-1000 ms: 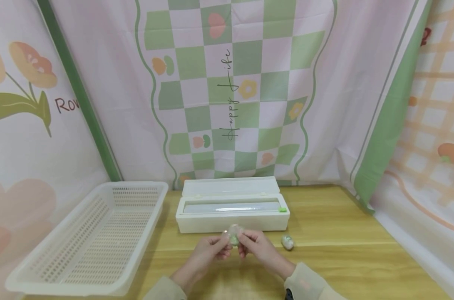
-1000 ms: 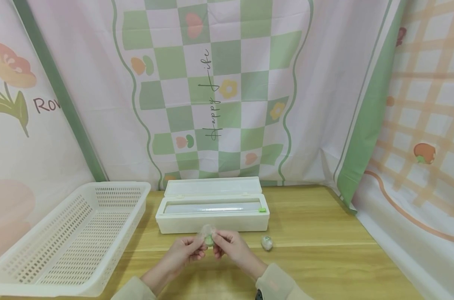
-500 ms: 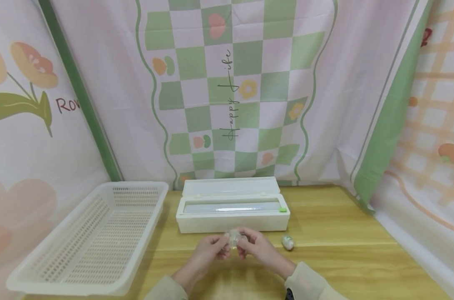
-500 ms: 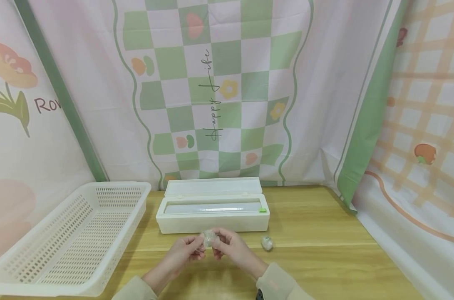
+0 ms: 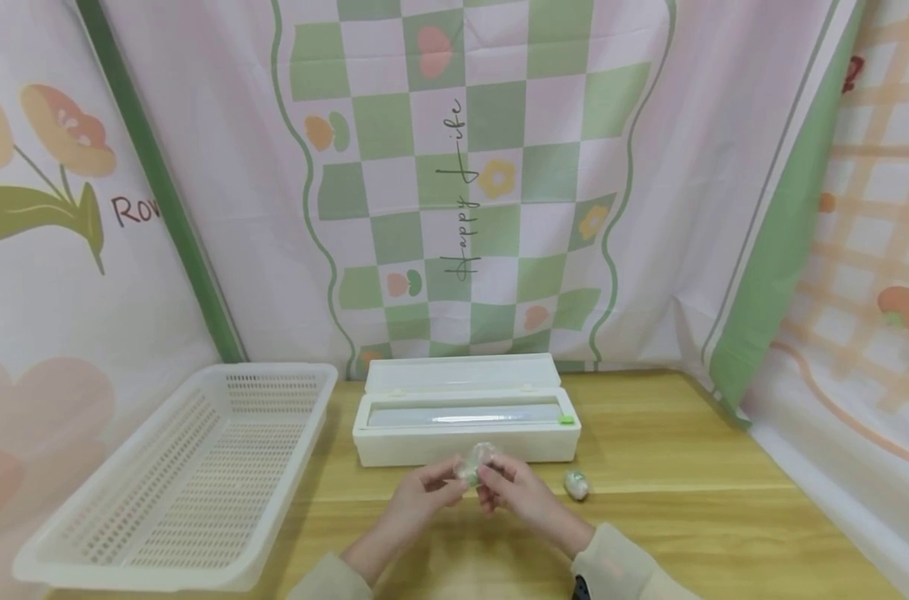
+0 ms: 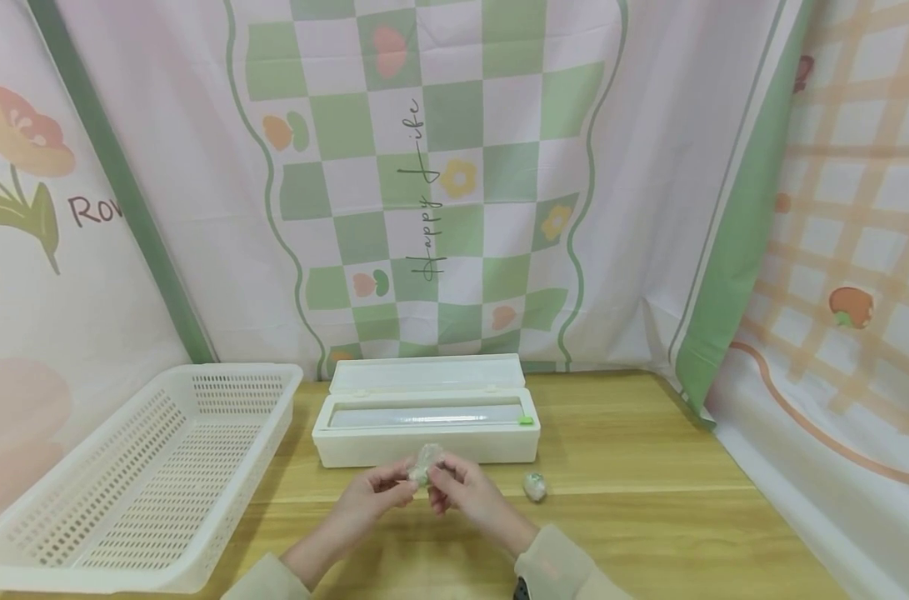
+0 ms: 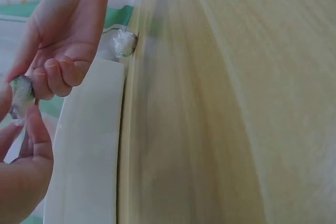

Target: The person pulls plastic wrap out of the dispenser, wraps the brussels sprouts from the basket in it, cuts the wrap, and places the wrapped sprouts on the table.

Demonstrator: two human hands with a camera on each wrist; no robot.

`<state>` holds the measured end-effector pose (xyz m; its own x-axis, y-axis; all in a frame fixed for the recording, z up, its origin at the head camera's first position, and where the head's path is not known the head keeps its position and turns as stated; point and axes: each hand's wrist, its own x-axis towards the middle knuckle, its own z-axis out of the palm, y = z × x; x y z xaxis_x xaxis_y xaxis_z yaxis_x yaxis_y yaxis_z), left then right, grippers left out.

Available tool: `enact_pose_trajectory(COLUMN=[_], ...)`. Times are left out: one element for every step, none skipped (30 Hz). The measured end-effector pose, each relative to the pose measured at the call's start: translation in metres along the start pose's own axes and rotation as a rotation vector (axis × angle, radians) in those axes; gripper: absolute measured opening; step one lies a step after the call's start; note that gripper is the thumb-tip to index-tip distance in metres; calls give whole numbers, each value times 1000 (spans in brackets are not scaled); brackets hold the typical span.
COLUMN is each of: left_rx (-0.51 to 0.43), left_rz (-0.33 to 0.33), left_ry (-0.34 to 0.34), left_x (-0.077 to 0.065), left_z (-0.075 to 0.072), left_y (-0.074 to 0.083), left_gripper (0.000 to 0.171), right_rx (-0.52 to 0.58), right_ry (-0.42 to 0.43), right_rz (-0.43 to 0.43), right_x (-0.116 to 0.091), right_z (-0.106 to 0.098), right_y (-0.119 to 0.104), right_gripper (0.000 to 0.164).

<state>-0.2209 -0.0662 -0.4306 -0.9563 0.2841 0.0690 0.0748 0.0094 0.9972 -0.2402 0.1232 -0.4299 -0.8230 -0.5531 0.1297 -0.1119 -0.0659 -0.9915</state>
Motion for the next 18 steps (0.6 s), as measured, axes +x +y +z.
enact_pose_trajectory(left_rx=[4,9,16,18,19,23,28,34,37,40,43,43,40,37,35,35,39,41], left_rz=[4,11,16,22,28,35,41,49,55,61,62,64,66,66,65,63,61,62], left_ry=[8,17,26,36,44,52,60,65,71,77,79,81,83,85,88,88,88,87], left_x=[1,1,1,1,1,1,0,0,0,0,0,-1,-1,0,0,-1,-1,-1], left_z=[0,1,1,2,2,2,2,3,3,4,4,4,5,5,5,5,5,5], left_y=[0,-1,-2,-3,-4,-4,-5,-5,-5,-5,-4,-4,-4,-4,-4,-4,-4,-3], left_gripper=[43,41,38,37,36,35,33,32,31,31,30,29,28,28,27,27,27,27], right_rx=[4,6,10,13,12,6,1,-4,-12,-22,-33,-41,-51,-62,-74,-83,-92,-104], right_ry=[2,2,7,10,12,13,13,11,10,6,1,-5,-9,-11,-11,-11,-10,-8], right_rz=[8,12,26,40,48,52,54,53,48,39,29,17,5,-8,-19,-30,-41,-52], right_x=[0,0,0,1,1,2,2,2,2,3,3,2,2,2,2,1,1,1], right_z=[0,1,1,1,1,1,1,1,1,1,2,2,2,2,3,3,3,4], right_y=[0,0,0,0,1,1,1,1,1,2,2,2,2,1,1,1,1,1], right_gripper=[28,27,26,25,25,27,30,34,38,42,46,48,49,49,49,48,48,47])
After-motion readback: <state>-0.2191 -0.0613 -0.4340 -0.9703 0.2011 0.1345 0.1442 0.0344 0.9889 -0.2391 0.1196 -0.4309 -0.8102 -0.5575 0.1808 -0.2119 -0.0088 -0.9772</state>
